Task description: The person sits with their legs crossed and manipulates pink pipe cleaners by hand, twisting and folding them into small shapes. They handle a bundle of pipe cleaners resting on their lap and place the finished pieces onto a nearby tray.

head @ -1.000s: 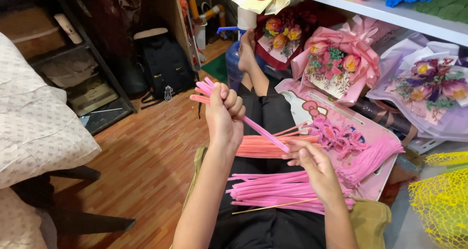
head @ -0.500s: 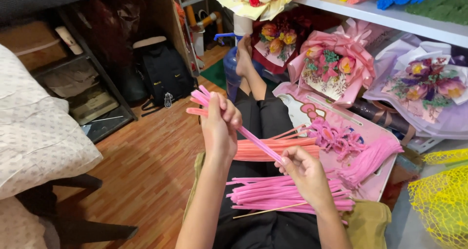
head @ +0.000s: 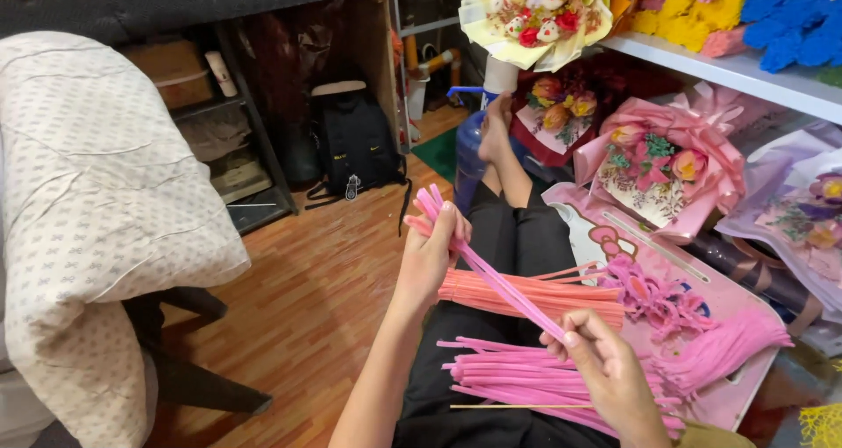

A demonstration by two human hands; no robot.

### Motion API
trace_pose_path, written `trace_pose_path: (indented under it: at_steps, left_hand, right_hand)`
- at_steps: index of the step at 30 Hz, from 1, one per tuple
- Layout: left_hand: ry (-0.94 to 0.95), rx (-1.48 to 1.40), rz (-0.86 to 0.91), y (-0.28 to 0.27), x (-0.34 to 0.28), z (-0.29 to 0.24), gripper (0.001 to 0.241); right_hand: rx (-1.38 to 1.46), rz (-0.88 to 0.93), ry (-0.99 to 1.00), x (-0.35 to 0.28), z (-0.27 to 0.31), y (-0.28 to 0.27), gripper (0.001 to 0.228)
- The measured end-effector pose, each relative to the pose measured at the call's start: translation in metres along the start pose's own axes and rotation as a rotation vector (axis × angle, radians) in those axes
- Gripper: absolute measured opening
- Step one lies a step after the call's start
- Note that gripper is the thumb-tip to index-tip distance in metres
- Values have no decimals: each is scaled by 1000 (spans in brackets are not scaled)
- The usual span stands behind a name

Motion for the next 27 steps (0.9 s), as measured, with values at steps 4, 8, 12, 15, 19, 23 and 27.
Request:
trace_pose_path:
  at_steps: [4, 8, 12, 15, 19, 23, 27]
  left_hand:
    - [93, 7, -26, -1, -4, -12, 45]
    - [117, 52, -49, -3, -3, -19, 48]
    - [176, 303, -5, 14, -20, -35, 50]
    - [169, 300, 57, 32, -26, -30, 49]
    - [46, 409, -6, 34, -33, -16, 43]
    - [105, 285, -53, 32, -36, -13, 38]
    - [180, 398, -81, 34, -39, -23, 36]
  right_hand:
    - [42, 86, -72, 0, 4, 13, 19]
    - [-121, 21, -59, 14, 1, 10, 15]
    - [-409, -89, -350, 7, 73, 25, 30]
    - [-384, -162, -485, 11, 113, 41, 25]
    - [-358, -204, -573, 20, 124, 55, 15]
    - [-374, -187, -551, 20, 125, 59, 18]
    - [-447, -136, -536, 22, 119, 62, 18]
Point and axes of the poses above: each hand's wrist, its own x-axis towards the middle knuckle, its own y-axis out of the palm, z = x × y, the point moved 8 cm from there along x, towards the middle knuckle, and after that the axes turned 3 degrees about y, right-handed, at the moved point
